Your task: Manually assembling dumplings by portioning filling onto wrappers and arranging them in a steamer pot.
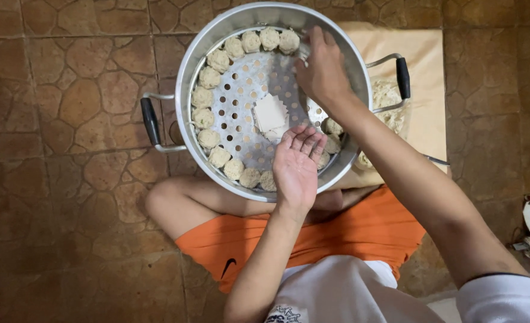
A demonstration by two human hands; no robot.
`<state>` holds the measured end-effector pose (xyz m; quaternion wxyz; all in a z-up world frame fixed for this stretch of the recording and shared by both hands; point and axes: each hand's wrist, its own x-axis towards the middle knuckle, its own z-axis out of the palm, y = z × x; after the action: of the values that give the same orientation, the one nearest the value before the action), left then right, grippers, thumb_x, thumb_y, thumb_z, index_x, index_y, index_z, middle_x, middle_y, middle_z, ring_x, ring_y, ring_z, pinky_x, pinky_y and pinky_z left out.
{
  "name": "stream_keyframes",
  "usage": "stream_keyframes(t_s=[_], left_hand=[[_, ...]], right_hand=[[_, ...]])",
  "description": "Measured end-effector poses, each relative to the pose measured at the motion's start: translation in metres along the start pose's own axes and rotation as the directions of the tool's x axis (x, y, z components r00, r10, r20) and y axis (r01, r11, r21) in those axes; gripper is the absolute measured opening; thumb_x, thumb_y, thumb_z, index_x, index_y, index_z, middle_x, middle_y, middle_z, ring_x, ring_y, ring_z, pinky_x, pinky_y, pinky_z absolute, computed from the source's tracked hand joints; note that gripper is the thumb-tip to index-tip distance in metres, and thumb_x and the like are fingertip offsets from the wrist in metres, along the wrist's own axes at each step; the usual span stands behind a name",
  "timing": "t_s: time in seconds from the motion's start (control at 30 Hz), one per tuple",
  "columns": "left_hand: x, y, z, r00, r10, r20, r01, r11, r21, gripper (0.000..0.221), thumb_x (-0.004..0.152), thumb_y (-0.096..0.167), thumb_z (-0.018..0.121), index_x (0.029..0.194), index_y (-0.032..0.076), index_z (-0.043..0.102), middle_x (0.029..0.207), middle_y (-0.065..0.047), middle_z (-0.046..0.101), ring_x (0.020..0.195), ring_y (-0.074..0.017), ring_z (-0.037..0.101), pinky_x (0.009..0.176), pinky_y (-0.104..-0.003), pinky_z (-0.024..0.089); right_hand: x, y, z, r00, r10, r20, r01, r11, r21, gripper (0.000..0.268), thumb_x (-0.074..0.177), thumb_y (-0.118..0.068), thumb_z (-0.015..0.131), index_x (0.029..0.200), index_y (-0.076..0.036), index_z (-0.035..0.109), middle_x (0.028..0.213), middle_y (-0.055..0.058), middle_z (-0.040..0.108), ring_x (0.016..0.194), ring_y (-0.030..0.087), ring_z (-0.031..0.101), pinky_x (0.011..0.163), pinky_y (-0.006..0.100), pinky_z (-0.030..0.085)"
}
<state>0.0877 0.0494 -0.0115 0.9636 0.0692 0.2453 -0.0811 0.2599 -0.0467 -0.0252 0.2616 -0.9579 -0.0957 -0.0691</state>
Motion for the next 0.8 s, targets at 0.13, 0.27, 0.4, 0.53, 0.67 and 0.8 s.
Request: stream_keyframes(t_s=[0.13, 0.27, 0.4, 0.53, 0.67, 0.8], left_hand=[[0.005, -0.005, -0.006, 1.0, 0.003, -0.027, -0.003, 1.0, -0.009, 0.028, 0.104, 0.021, 0.048, 0.113, 0.0, 0.062, 0.107, -0.016, 0.065, 0.099, -0.0264, 0.064, 0.104, -0.044, 0.053], [0.013, -0.011, -0.024, 0.997, 0.071, -0.003, -0.071, 0.997, -0.008, 0.027, 0.103, 0.032, 0.048, 0.112, 0.01, 0.061, 0.098, -0.005, 0.066, 0.093, -0.0159, 0.065, 0.111, -0.043, 0.052], [0.012, -0.013, -0.026, 0.996, 0.077, -0.036, -0.077, 0.997, -0.006, 0.023, 0.102, 0.033, 0.05, 0.103, 0.012, 0.059, 0.085, -0.002, 0.056, 0.082, -0.0137, 0.058, 0.108, -0.041, 0.054], [0.007, -0.01, -0.02, 0.995, 0.087, -0.048, -0.086, 0.996, 0.021, 0.02, 0.101, 0.033, 0.051, 0.099, 0.013, 0.056, 0.081, -0.001, 0.051, 0.079, -0.0122, 0.054, 0.103, -0.037, 0.055], [0.007, -0.01, -0.019, 0.995, 0.09, -0.041, -0.09, 0.996, 0.014, 0.02, 0.1, 0.034, 0.052, 0.098, 0.014, 0.055, 0.08, 0.0, 0.048, 0.078, -0.0114, 0.052, 0.101, -0.036, 0.056], [0.009, -0.009, -0.02, 0.995, 0.082, -0.049, -0.081, 0.997, 0.013, 0.021, 0.1, 0.034, 0.053, 0.1, 0.014, 0.057, 0.08, 0.0, 0.049, 0.078, -0.0118, 0.053, 0.101, -0.036, 0.057]], right_hand=[[-0.026, -0.007, -0.024, 0.978, 0.013, 0.207, -0.012, 1.0, -0.007, 0.022, 0.09, 0.008, 0.067, 0.112, 0.011, 0.068, 0.094, 0.025, 0.073, 0.08, 0.037, 0.073, 0.064, 0.039, 0.064], [-0.041, -0.004, -0.024, 0.888, -0.31, 0.339, 0.374, 0.917, -0.139, 0.023, 0.089, -0.017, 0.071, 0.11, -0.006, 0.073, 0.094, 0.017, 0.069, 0.083, 0.04, 0.072, 0.064, 0.051, 0.059], [-0.041, 0.005, -0.016, 0.74, -0.628, 0.242, 0.647, 0.763, 0.0, 0.023, 0.089, -0.018, 0.076, 0.106, -0.004, 0.07, 0.107, 0.015, 0.062, 0.093, 0.036, 0.064, 0.071, 0.047, 0.056], [-0.038, 0.002, -0.008, 0.667, -0.675, 0.317, 0.704, 0.709, 0.028, 0.032, 0.091, -0.033, 0.076, 0.109, -0.009, 0.067, 0.116, 0.012, 0.062, 0.101, 0.034, 0.061, 0.076, 0.044, 0.054], [-0.039, 0.008, 0.008, 0.633, -0.652, 0.417, 0.726, 0.687, -0.027, 0.037, 0.085, -0.037, 0.079, 0.11, -0.012, 0.067, 0.119, 0.008, 0.062, 0.105, 0.031, 0.06, 0.078, 0.043, 0.053], [-0.04, 0.01, 0.012, 0.65, -0.623, 0.435, 0.699, 0.715, -0.02, 0.033, 0.089, -0.038, 0.075, 0.108, -0.012, 0.066, 0.12, 0.007, 0.061, 0.106, 0.03, 0.061, 0.077, 0.043, 0.053]])
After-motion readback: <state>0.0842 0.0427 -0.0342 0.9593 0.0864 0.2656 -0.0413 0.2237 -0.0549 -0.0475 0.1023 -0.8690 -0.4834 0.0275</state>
